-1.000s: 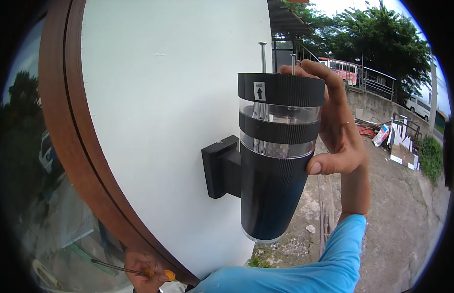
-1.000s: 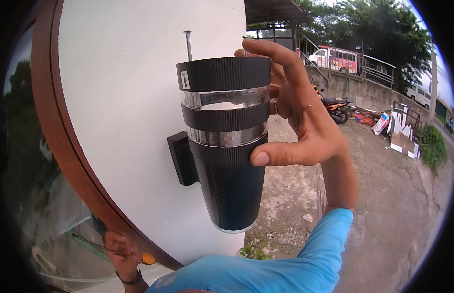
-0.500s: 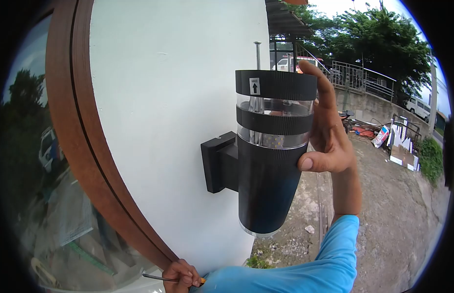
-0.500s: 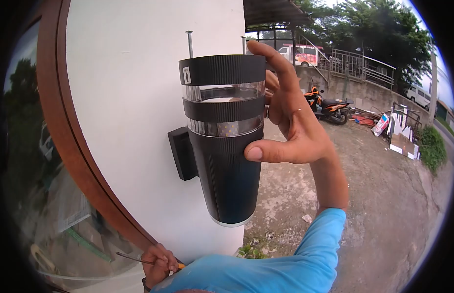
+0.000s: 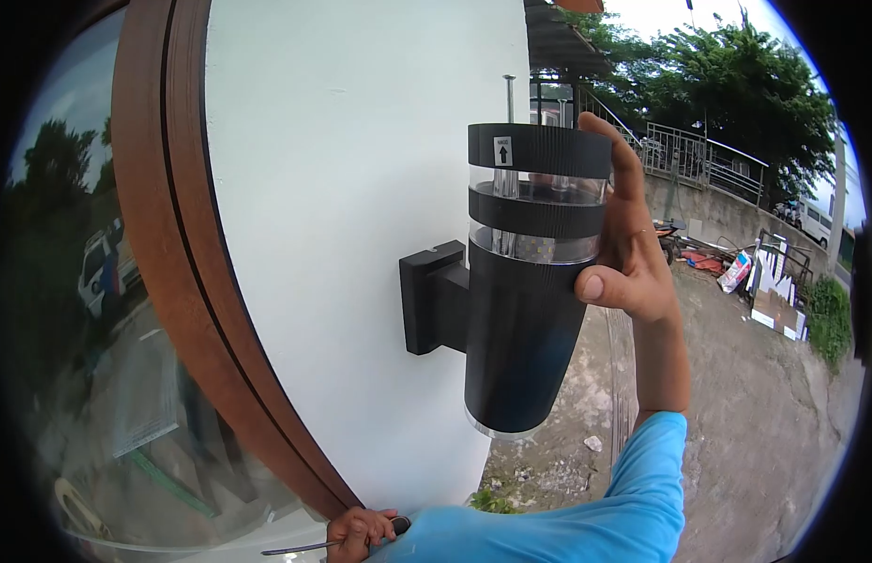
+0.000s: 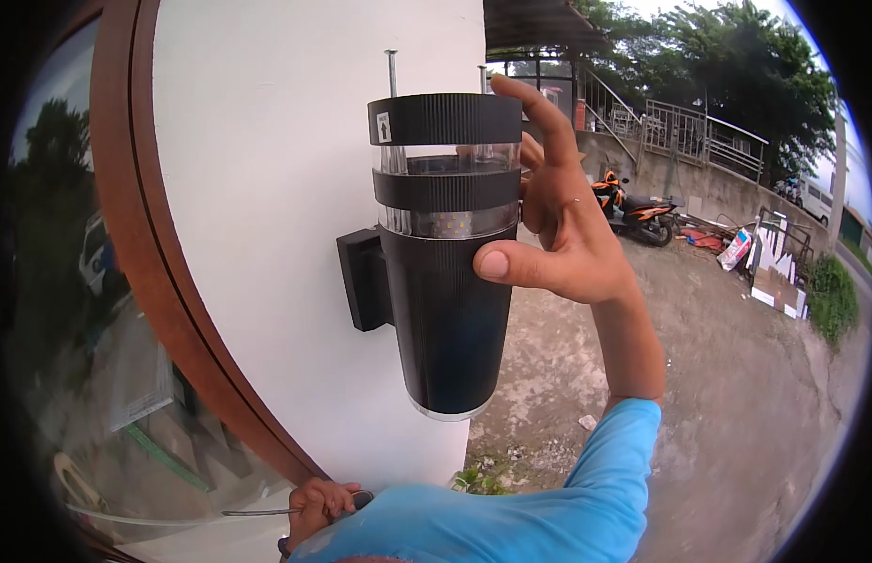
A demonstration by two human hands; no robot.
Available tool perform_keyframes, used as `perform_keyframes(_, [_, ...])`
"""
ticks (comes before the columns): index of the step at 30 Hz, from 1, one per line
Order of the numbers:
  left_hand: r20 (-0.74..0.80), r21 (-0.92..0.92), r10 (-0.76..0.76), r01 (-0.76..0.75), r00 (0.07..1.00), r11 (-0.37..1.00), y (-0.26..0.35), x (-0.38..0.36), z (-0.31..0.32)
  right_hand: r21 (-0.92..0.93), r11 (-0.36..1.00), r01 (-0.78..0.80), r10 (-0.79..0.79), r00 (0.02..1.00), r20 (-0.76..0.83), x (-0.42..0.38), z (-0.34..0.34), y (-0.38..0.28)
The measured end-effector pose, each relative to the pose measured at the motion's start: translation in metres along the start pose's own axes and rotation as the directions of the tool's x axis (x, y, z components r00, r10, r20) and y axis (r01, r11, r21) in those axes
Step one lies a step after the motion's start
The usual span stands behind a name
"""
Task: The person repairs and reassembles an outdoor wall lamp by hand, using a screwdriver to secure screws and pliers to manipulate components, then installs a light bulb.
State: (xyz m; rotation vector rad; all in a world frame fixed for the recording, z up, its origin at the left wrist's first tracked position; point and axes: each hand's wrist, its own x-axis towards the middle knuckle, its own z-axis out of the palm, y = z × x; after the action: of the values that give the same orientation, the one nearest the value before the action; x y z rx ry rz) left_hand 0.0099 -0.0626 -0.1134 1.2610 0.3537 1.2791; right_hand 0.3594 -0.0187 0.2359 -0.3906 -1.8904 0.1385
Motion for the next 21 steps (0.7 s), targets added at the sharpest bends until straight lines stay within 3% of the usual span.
perform_keyframes(1, [0.006, -0.023, -0.004, 0.004, 1.000, 1.000, 0.011, 0.005, -0.003, 0.034, 0.999, -0.041, 0.041, 0.999, 0.009, 0.003, -0.005, -0.001])
perform_keyframes(3, [-0.017, 0.271, 0.051, -0.045, 0.999, 0.962, 0.077, 0.013, 0.014, 0.037, 0.997, -0.068, 0.067, 0.997, 0.028, -0.001, -0.015, 0.003])
perform_keyframes(5, [-0.065, 0.312, 0.138, -0.111, 0.988, 0.944, 0.140, 0.021, 0.019, -0.005, 1.000, -0.021, 0.021, 0.999, 0.040, -0.004, -0.023, 0.020])
perform_keyframes(6, [-0.074, 0.449, 0.202, -0.148, 0.977, 0.881, 0.171, 0.022, 0.025, -0.011, 1.000, 0.000, 0.000, 0.999, 0.041, -0.003, -0.023, 0.023])
perform_keyframes(8, [-0.067, 0.792, 0.505, -0.262, 0.860, 0.551, 0.215, 0.023, 0.031, -0.005, 0.999, 0.034, -0.034, 0.999, -0.025, -0.004, -0.020, 0.007])
perform_keyframes(9, [0.165, 0.905, 0.649, -0.376, 0.743, 0.200, 0.238, 0.033, 0.025, -0.023, 0.998, 0.050, -0.052, 0.996, -0.079, -0.003, -0.021, 0.000])
perform_keyframes(10, [0.421, 0.890, 0.686, -0.417, 0.593, -0.185, 0.263, 0.044, 0.025, -0.076, 0.995, 0.066, -0.078, 0.982, -0.172, 0.000, -0.029, -0.006])
perform_keyframes(11, [0.508, 0.861, 0.629, -0.347, 0.588, -0.372, 0.293, 0.047, 0.045, -0.128, 0.989, 0.075, -0.107, 0.959, -0.262, 0.002, -0.036, -0.014])
perform_keyframes(12, [0.583, 0.793, 0.555, -0.270, 0.593, -0.546, 0.324, 0.053, 0.068, -0.227, 0.929, 0.292, -0.348, 0.897, -0.273, 0.015, -0.045, -0.022])
perform_keyframes(14, [0.727, 0.657, 0.499, -0.265, 0.472, -0.706, 0.369, 0.114, 0.102, -0.463, 0.687, 0.560, -0.646, 0.763, -0.035, 0.070, -0.066, -0.029])
perform_keyframes(15, [0.746, 0.625, 0.444, -0.294, 0.497, -0.723, 0.390, 0.132, 0.125, -0.533, 0.658, 0.532, -0.620, 0.784, 0.018, 0.076, -0.047, -0.065])
perform_keyframes(17, [0.897, 0.287, 0.195, -0.187, 0.396, -0.940, 0.430, 0.168, 0.177, -0.595, 0.642, 0.483, -0.520, 0.845, 0.125, 0.093, -0.031, -0.100])
perform_keyframes(19, [0.976, -0.080, -0.067, 0.055, 0.208, -0.995, 0.451, 0.204, 0.216, -0.600, 0.678, 0.424, -0.361, 0.904, 0.231, 0.115, -0.035, -0.098])
perform_keyframes(20, [0.991, -0.101, -0.090, 0.120, 0.100, -0.988, 0.458, 0.220, 0.229, -0.587, 0.756, 0.290, -0.184, 0.955, 0.235, 0.118, -0.030, -0.118])
perform_keyframes(21, [0.993, -0.116, -0.119, 0.184, -0.004, -0.976, 0.461, 0.238, 0.239, -0.611, 0.747, 0.263, -0.147, 0.961, 0.234, 0.117, -0.031, -0.116])
